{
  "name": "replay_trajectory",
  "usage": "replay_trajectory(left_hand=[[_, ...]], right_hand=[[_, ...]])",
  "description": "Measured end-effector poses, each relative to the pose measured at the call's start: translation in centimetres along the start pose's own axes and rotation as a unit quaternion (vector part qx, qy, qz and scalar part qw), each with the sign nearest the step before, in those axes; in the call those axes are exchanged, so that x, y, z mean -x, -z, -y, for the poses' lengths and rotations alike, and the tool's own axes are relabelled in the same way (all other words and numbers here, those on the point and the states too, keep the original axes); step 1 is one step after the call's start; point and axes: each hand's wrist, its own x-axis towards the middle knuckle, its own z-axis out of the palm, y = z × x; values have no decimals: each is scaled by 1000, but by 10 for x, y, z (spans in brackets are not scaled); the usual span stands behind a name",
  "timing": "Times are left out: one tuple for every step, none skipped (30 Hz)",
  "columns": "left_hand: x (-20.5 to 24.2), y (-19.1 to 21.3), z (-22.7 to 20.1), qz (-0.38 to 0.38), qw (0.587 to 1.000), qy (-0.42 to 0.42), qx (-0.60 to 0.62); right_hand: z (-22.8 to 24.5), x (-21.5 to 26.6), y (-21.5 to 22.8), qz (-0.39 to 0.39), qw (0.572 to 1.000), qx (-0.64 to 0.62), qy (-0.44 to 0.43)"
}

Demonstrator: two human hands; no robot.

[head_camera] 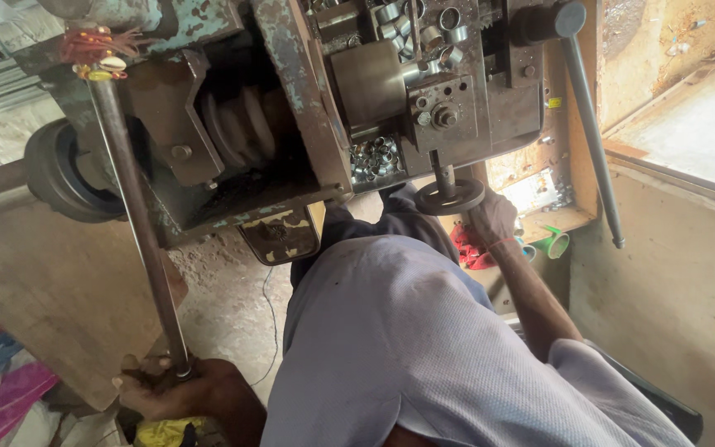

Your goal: The person operates a manual metal press machine, repeatedly turning a handwheel to cycle the press and produce small metal rings. The person stands barefoot and uses both hands to control the machine's levers and wheel.

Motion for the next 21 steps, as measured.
replay_trajectory(left_hand=[[2, 4, -6, 4, 997, -73, -10], [1, 5, -8, 9, 989, -146, -20], [0, 3, -8, -4, 988, -152, -27], [-2, 0, -5, -18, 987, -157, -35], [-3, -3, 0, -31, 986, -161, -43], [-5, -6, 7, -49, 986, -150, -53], [-7, -9, 14, -67, 986, -140, -63], [-7, -11, 20, -86, 985, -129, -73], [-5, -12, 24, -92, 984, -131, -77], [-5, -13, 29, -97, 983, -134, -82], [-6, -14, 32, -102, 981, -138, -86], [-8, -16, 38, -137, 969, -164, -125], [-14, -19, 45, -171, 953, -191, -163], [-21, -20, 53, -206, 933, -218, -201], [-32, -21, 62, -268, 960, -72, 25], [-45, -24, 70, -298, 917, 81, 253], [-53, -26, 75, -293, 804, 227, 465], [-57, -27, 75, -282, 806, 225, 470], [-63, -26, 74, -272, 807, 224, 474], [-70, -25, 71, -262, 808, 223, 478], [-78, -27, 68, -282, 806, 236, 464]], right_hand=[[4, 4, 4, -6, 1000, -23, -13], [6, 4, 5, -13, 998, -48, -26], [8, 3, 4, -15, 998, -50, -25], [7, 2, 1, -16, 998, -52, -25], [4, 0, -4, -17, 998, -54, -24], [1, -2, -10, -20, 998, -52, -2], [2, -4, -16, -23, 998, -50, 20], [3, -8, -21, -27, 998, -48, 44], [9, -15, -27, 20, 1000, 1, 17], [17, -19, -35, 49, 998, 24, 8], [26, -21, -43, 70, 997, 31, 10], [35, -20, -51, 77, 997, -3, 29], [44, -15, -59, 88, 994, -42, 50], [52, -10, -65, 101, 989, -84, 70], [57, -4, -67, 119, 981, -131, 83], [61, 0, -68, 142, 971, -175, 83], [64, 2, -67, 160, 959, -217, 83], [63, 4, -65, 188, 949, -246, 62], [64, 4, -64, 216, 940, -263, 32], [64, 5, -63, 251, 927, -280, -6], [65, 6, -62, 269, 925, -269, 3]])
